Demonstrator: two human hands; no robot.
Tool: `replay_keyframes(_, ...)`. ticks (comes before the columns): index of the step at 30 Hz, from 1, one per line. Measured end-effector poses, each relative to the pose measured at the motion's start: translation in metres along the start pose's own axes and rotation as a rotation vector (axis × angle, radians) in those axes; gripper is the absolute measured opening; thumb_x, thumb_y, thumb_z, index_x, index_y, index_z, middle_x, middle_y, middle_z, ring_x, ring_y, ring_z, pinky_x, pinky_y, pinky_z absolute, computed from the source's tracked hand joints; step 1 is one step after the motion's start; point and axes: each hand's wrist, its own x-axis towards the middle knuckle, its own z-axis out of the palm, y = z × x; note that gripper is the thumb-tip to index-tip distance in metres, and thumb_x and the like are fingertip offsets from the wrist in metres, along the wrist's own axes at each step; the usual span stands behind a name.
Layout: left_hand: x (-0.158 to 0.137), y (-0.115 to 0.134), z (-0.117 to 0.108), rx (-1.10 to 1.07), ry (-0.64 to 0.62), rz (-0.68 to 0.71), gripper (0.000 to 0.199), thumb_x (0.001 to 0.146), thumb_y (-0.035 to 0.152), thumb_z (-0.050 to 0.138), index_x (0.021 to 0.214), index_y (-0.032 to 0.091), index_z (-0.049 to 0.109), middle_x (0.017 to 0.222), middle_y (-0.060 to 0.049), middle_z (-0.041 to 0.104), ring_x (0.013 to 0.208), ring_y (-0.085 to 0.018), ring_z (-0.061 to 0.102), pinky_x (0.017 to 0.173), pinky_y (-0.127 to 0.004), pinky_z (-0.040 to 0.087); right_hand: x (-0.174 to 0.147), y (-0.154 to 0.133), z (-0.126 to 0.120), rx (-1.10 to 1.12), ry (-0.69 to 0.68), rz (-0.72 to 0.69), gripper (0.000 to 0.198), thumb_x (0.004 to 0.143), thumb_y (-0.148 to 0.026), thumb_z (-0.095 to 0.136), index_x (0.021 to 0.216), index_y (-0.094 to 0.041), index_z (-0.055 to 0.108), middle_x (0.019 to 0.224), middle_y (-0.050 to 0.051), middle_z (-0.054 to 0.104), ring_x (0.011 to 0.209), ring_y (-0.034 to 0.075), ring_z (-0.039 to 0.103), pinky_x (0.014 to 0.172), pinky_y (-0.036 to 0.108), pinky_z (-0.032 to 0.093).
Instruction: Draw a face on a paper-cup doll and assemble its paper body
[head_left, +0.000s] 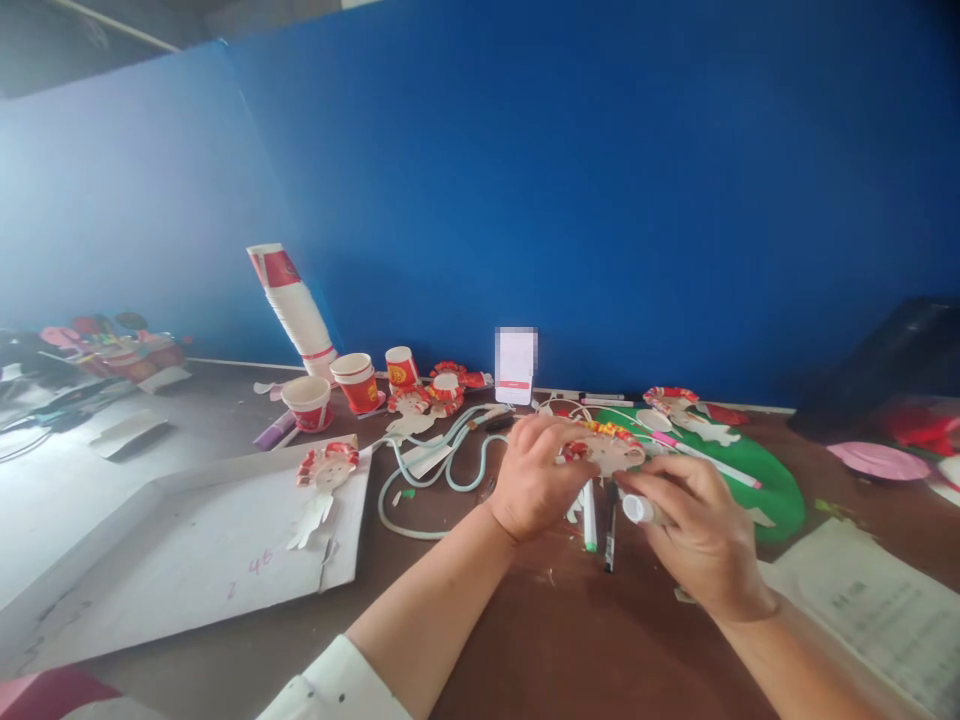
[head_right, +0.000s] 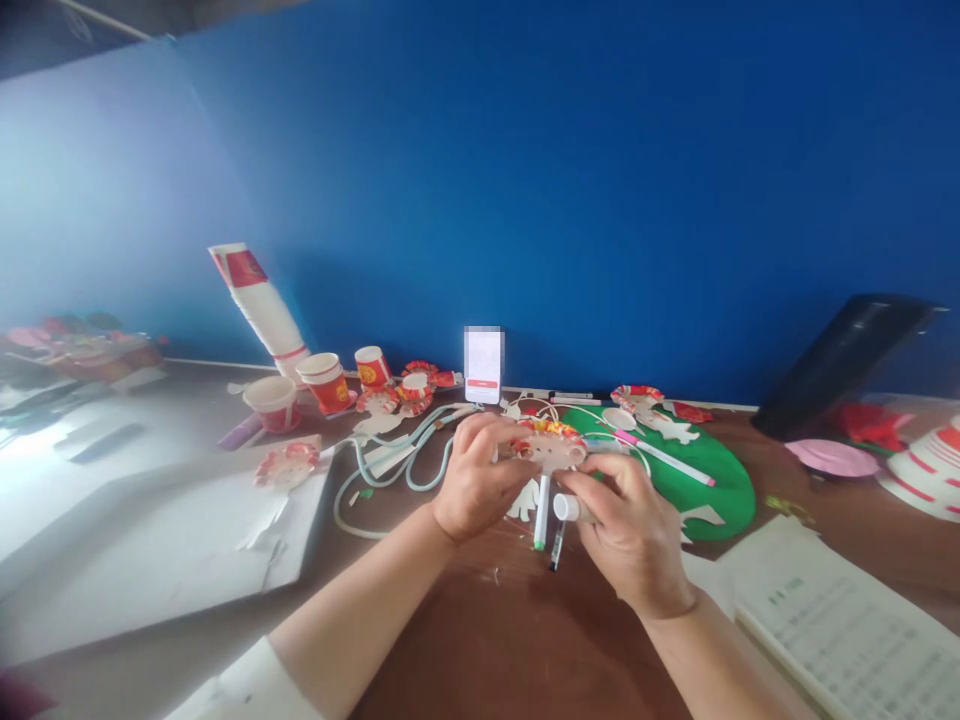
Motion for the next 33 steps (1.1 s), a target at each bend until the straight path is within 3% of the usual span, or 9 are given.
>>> replay_keyframes(4,-0.011,0.002,0.004,0.059,0.143,0.125,0.015,0.081,0.02,0.071,0.093,0.028,0.071,0.101,0.0,0.068,0.101,-0.016,0.055,0.097,-0.034,0.04,-0.006,0.004,0.002,-0.059,0.026,-0.081,0.035,0.078,-0.002,0.06,0.102,-0.026,0.069,0.093,0.003,0.06,0.081,0.014,0.062,0.068,0.023,0.046)
replay_keyframes(8,-0.014,0.002,0.004,0.063,0.171,0.155,0.021,0.079,0.016,0.071,0.098,0.028,0.07,0.099,0.0,0.068,0.098,-0.016,0.055,0.097,-0.034,0.039,-0.009,0.005,0.004,-0.069,0.017,-0.096,0.031,0.079,-0.004,0.062,0.101,-0.025,0.069,0.09,0.002,0.061,0.077,0.013,0.061,0.065,0.021,0.044)
replay_keyframes(14,-0.019,0.003,0.003,0.094,0.132,0.135,0.019,0.083,0.021,0.067,0.1,0.03,0.07,0.097,0.0,0.067,0.096,-0.016,0.054,0.096,-0.033,0.037,-0.011,0.004,0.002,-0.058,0.008,-0.107,0.034,0.079,-0.002,0.059,0.101,-0.025,0.069,0.089,0.002,0.062,0.077,0.012,0.062,0.068,0.021,0.045)
replay_keyframes(22,-0.028,0.0,0.003,0.096,-0.078,0.08,0.022,0.086,0.025,0.065,0.103,0.037,0.07,0.095,0.0,0.066,0.096,-0.016,0.054,0.097,-0.034,0.032,-0.015,0.004,0.002,-0.069,-0.029,-0.088,0.038,0.078,-0.005,0.058,0.105,-0.029,0.068,0.088,0.001,0.066,0.077,0.013,0.064,0.068,0.021,0.046)
replay_keyframes(33,-0.022,0.0,0.003,0.148,-0.097,0.04,0.018,0.089,0.027,0.061,0.099,0.034,0.075,0.072,-0.001,0.065,0.078,-0.016,0.052,0.08,-0.033,0.034,-0.011,0.004,0.002,-0.039,-0.03,-0.076,0.041,0.078,0.0,0.054,0.106,-0.026,0.068,0.086,0.001,0.065,0.074,0.012,0.063,0.067,0.023,0.045)
